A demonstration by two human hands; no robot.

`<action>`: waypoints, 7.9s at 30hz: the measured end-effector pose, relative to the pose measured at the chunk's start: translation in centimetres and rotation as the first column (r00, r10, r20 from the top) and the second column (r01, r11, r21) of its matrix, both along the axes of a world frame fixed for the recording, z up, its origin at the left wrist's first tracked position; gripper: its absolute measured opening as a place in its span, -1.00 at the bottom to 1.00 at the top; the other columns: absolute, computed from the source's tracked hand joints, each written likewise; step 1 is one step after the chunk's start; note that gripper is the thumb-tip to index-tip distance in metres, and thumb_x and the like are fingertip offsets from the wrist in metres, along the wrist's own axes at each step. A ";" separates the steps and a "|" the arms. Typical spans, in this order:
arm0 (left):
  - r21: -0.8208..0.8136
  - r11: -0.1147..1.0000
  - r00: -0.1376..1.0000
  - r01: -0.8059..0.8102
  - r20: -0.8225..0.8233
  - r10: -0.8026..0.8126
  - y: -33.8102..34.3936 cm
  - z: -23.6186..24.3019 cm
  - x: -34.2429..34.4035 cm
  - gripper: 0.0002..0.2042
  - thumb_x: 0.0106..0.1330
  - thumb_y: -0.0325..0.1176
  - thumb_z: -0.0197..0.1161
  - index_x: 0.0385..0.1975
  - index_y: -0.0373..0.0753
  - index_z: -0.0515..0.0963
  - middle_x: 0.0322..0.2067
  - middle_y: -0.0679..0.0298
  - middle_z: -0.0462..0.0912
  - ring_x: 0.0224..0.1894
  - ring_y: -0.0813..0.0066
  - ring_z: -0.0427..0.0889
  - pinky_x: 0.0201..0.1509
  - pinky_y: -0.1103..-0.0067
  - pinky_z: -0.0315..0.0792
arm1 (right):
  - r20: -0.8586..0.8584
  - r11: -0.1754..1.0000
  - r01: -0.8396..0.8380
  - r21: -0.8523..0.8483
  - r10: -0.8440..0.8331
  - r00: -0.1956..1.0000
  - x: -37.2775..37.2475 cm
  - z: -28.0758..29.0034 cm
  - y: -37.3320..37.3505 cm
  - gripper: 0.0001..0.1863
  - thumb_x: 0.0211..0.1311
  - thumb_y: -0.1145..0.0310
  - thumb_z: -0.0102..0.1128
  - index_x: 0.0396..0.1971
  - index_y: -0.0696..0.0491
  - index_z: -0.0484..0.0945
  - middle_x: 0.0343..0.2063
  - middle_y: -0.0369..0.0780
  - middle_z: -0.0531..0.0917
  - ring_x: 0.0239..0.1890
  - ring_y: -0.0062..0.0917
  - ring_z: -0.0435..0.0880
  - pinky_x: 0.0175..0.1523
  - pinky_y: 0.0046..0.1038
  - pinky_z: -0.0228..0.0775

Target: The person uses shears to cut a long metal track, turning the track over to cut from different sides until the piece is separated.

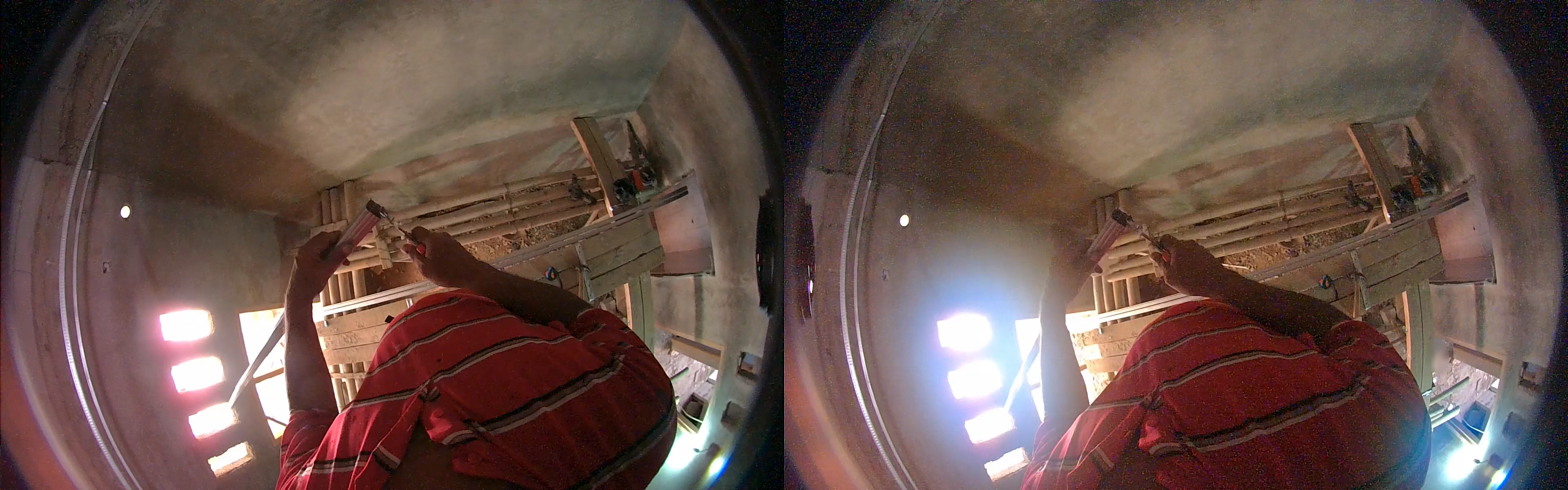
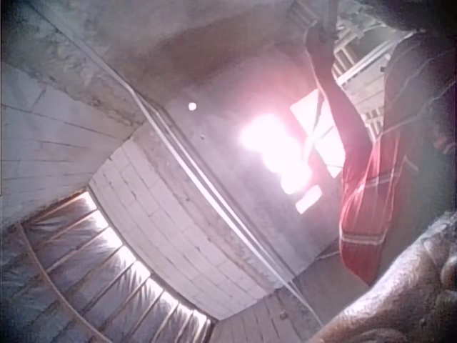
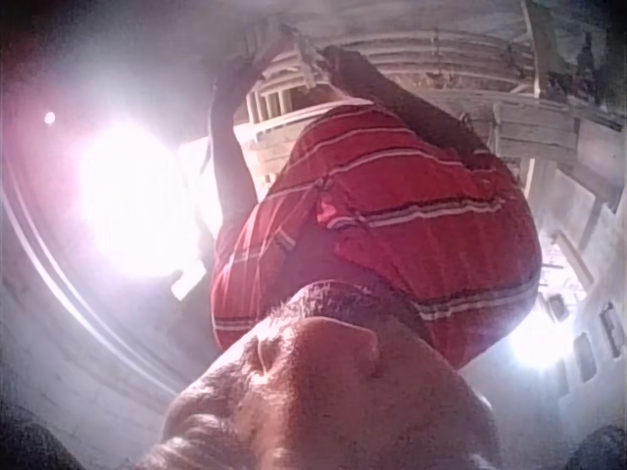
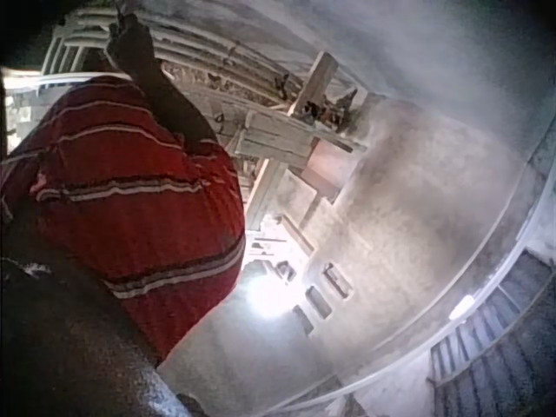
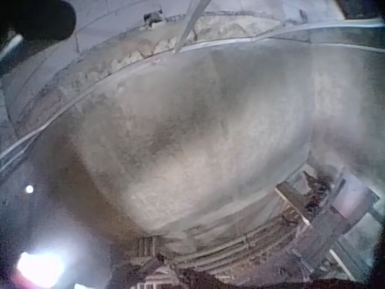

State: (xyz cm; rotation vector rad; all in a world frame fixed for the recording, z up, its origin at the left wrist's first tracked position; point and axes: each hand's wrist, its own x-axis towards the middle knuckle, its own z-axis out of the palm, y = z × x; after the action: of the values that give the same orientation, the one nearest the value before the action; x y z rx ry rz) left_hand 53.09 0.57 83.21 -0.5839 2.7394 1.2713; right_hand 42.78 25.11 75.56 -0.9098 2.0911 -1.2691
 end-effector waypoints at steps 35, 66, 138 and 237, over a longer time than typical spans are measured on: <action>0.078 0.996 0.999 0.036 -0.040 -0.033 0.6 0.0 0.8 -0.68 0.30 -0.32 0.35 -0.06 -0.40 0.61 -0.33 0.18 0.63 -0.39 0.53 0.64 -0.32 0.55 0.55 | -0.152 0.989 0.101 -0.112 -0.117 0.981 1.4 -2.3 -0.4 -0.68 0.42 0.17 0.06 -0.29 0.17 0.44 -0.66 -0.04 0.54 -0.61 -0.09 0.57 -0.47 -0.13 0.34; -0.270 0.962 0.997 -0.038 -0.070 0.020 3.3 -0.4 1.0 -0.54 0.10 -0.25 0.52 -0.03 -0.30 0.59 -0.28 0.09 0.70 -0.29 0.43 0.69 -0.21 0.49 0.56 | 0.067 0.970 0.163 -0.180 -0.154 0.986 1.7 -3.9 -1.5 -0.54 0.38 0.01 0.07 -0.20 0.20 0.51 -0.46 0.02 0.65 -0.37 -0.05 0.67 -0.22 -0.09 0.49; -0.280 0.960 0.987 0.000 -0.154 -0.044 -1.0 -1.7 -2.8 -0.59 0.21 -0.14 0.44 -0.13 -0.34 0.59 -0.35 0.15 0.58 -0.32 0.45 0.54 -0.19 0.52 0.44 | 0.040 0.981 0.103 -0.164 -0.098 0.994 -2.8 -5.7 -3.7 -0.59 0.25 0.13 0.32 -0.17 0.16 0.45 -0.40 -0.02 0.61 -0.30 -0.15 0.65 -0.20 -0.21 0.48; 0.045 0.997 0.996 -0.066 -0.057 0.068 0.1 -1.0 -2.5 -0.62 0.32 -0.18 0.33 -0.03 -0.36 0.61 -0.38 0.22 0.68 -0.35 0.58 0.62 -0.23 0.57 0.51 | 0.000 0.984 0.176 -0.027 -0.176 0.984 -2.3 -1.9 -3.0 -0.63 0.40 0.15 0.07 -0.22 0.24 0.47 -0.39 0.09 0.63 -0.27 0.00 0.64 -0.19 -0.14 0.44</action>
State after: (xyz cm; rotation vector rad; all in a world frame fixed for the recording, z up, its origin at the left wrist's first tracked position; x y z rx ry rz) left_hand 50.59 0.68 82.23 -0.6502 2.7533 1.3807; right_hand 40.45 22.11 73.63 -0.7509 2.2008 -1.3878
